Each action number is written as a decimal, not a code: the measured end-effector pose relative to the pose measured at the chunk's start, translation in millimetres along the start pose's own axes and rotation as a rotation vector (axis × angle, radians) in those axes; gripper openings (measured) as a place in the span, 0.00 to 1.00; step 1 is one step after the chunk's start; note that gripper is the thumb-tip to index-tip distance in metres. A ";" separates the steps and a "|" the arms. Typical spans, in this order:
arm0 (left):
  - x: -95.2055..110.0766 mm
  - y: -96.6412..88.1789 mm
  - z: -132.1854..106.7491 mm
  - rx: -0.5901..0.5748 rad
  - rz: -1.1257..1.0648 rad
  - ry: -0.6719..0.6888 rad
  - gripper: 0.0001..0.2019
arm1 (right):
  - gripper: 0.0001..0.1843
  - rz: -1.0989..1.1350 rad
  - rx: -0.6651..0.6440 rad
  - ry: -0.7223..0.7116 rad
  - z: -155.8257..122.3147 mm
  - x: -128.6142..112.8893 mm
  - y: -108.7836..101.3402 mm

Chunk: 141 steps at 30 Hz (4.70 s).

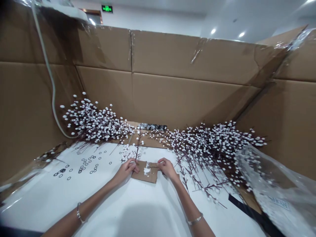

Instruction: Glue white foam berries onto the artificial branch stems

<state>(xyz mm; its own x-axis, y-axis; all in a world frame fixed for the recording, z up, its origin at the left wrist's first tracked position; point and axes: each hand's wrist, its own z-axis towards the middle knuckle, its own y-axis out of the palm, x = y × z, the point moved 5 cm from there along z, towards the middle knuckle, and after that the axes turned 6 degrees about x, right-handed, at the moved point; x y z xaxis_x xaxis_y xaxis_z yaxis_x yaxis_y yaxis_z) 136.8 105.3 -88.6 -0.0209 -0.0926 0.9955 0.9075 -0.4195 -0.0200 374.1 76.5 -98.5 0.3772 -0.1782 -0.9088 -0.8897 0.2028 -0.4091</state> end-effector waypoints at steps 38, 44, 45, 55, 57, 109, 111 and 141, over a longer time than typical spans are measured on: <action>-5.9 -1.1 -1.4 0.007 0.060 0.021 0.13 | 0.17 0.006 -0.008 -0.261 -0.2 -12.3 -2.5; -5.7 -0.8 -1.9 0.011 0.014 0.002 0.13 | 0.18 0.121 0.030 -0.204 -1.0 -17.1 -5.2; -4.7 -0.8 -1.9 0.011 -0.001 -0.003 0.14 | 0.19 0.148 0.038 -0.191 -1.0 -18.4 -5.7; 63.1 -15.7 32.0 0.029 -0.106 0.066 0.19 | 0.25 0.485 0.180 -0.157 18.8 -75.9 -24.0; 89.8 -17.3 44.6 0.056 -0.109 0.113 0.19 | 0.25 0.576 0.227 -0.208 26.0 -101.4 -28.0; 183.7 -18.7 45.5 0.066 0.000 0.264 0.12 | 0.12 0.560 0.564 -0.634 -14.1 -209.8 -22.8; 183.3 -19.1 45.8 0.064 0.000 0.266 0.12 | 0.12 0.572 0.575 -0.634 -14.6 -210.0 -23.9; 174.1 -4.2 41.9 -0.084 0.278 0.247 0.10 | 0.15 0.688 0.839 -0.665 -21.0 -205.7 -46.5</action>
<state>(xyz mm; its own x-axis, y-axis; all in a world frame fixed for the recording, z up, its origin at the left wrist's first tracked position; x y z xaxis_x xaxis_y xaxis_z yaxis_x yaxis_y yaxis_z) 146.9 128.8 88.7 0.1110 -0.4238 0.8989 0.8554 -0.4198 -0.3035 332.5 83.6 109.2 0.1767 0.6718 -0.7194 -0.6089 0.6488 0.4563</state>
